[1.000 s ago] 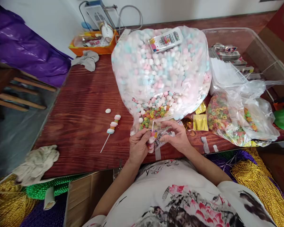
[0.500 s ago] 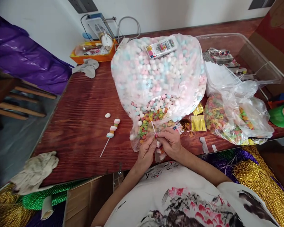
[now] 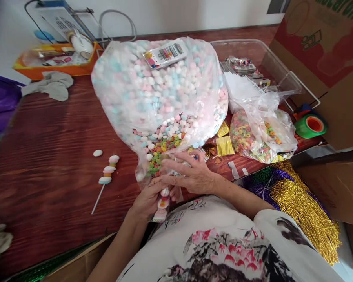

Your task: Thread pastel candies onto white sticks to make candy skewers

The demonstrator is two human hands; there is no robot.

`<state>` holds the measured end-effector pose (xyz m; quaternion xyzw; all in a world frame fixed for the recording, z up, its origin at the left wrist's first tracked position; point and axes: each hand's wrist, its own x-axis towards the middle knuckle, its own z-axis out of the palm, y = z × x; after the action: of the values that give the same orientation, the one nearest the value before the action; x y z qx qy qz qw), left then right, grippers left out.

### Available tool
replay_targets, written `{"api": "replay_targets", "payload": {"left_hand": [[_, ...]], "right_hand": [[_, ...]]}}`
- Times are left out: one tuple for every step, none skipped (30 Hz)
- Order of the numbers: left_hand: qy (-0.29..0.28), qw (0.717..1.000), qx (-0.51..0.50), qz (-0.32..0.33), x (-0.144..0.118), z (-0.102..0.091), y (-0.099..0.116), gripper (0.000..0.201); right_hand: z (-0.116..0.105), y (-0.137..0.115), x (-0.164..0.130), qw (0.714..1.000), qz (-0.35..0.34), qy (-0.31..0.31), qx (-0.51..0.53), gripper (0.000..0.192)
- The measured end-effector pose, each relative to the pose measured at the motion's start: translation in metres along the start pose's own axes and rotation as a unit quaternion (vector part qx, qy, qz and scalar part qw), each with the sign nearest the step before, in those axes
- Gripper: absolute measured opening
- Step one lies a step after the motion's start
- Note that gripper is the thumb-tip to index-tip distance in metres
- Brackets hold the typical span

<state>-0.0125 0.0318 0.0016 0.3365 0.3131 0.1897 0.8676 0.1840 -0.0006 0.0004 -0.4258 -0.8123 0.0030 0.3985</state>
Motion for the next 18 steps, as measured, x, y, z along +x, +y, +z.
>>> {"api": "replay_targets", "payload": {"left_hand": [[-0.025, 0.999, 0.001, -0.023, -0.002, -0.001, -0.001, 0.039], [-0.053, 0.997, 0.006, -0.05, -0.004, -0.002, -0.002, 0.039], [-0.083, 0.993, 0.016, -0.078, -0.006, -0.003, -0.003, 0.04], [-0.111, 0.988, 0.032, -0.101, -0.008, -0.004, -0.004, 0.042], [-0.136, 0.982, 0.061, -0.116, -0.01, -0.005, -0.004, 0.045], [-0.152, 0.975, 0.11, -0.119, -0.011, -0.005, -0.003, 0.047], [-0.152, 0.965, 0.187, -0.104, -0.013, -0.004, -0.002, 0.047], [-0.131, 0.946, 0.29, -0.071, -0.015, -0.003, -0.001, 0.044], [-0.086, 0.909, 0.408, -0.019, -0.017, -0.001, -0.001, 0.04], [-0.031, 0.848, 0.528, 0.04, -0.019, 0.001, -0.002, 0.034], [0.023, 0.768, 0.632, 0.101, -0.022, 0.004, -0.004, 0.028], [0.065, 0.683, 0.71, 0.157, -0.024, 0.007, -0.007, 0.024], [0.089, 0.607, 0.762, 0.207, -0.025, 0.009, -0.011, 0.022], [0.099, 0.549, 0.792, 0.248, -0.026, 0.01, -0.016, 0.022], [0.098, 0.511, 0.806, 0.281, -0.026, 0.01, -0.021, 0.022], [0.094, 0.495, 0.808, 0.305, -0.025, 0.009, -0.025, 0.021], [0.091, 0.496, 0.803, 0.318, -0.024, 0.008, -0.028, 0.02], [0.092, 0.51, 0.792, 0.322, -0.022, 0.006, -0.03, 0.02]], "right_hand": [[-0.004, 0.002, -0.003, 0.998, -0.042, -0.025, -0.029, 0.031], [-0.006, 0.004, -0.007, 0.995, -0.073, -0.043, -0.042, 0.03], [-0.007, 0.005, -0.011, 0.993, -0.096, -0.056, -0.04, 0.027], [-0.006, 0.004, -0.016, 0.991, -0.111, -0.071, -0.028, 0.025], [-0.004, 0.003, -0.02, 0.989, -0.116, -0.089, -0.014, 0.023], [-0.001, 0.0, -0.024, 0.988, -0.109, -0.11, -0.003, 0.02], [0.003, -0.003, -0.027, 0.988, -0.089, -0.13, 0.003, 0.017], [0.006, -0.007, -0.029, 0.988, -0.056, -0.145, 0.004, 0.014], [0.01, -0.011, -0.032, 0.988, -0.012, -0.154, 0.001, 0.011], [0.014, -0.015, -0.033, 0.987, 0.038, -0.159, 0.001, 0.01], [0.017, -0.018, -0.035, 0.983, 0.09, -0.158, 0.006, 0.012], [0.021, -0.021, -0.036, 0.978, 0.14, -0.155, 0.022, 0.015], [0.023, -0.023, -0.038, 0.97, 0.184, -0.154, 0.048, 0.017], [0.025, -0.024, -0.039, 0.96, 0.22, -0.156, 0.078, 0.02], [0.025, -0.025, -0.04, 0.95, 0.247, -0.158, 0.107, 0.023], [0.024, -0.025, -0.041, 0.943, 0.262, -0.16, 0.13, 0.024], [0.021, -0.023, -0.041, 0.94, 0.267, -0.162, 0.141, 0.025], [0.017, -0.021, -0.041, 0.941, 0.266, -0.159, 0.138, 0.024]]}}
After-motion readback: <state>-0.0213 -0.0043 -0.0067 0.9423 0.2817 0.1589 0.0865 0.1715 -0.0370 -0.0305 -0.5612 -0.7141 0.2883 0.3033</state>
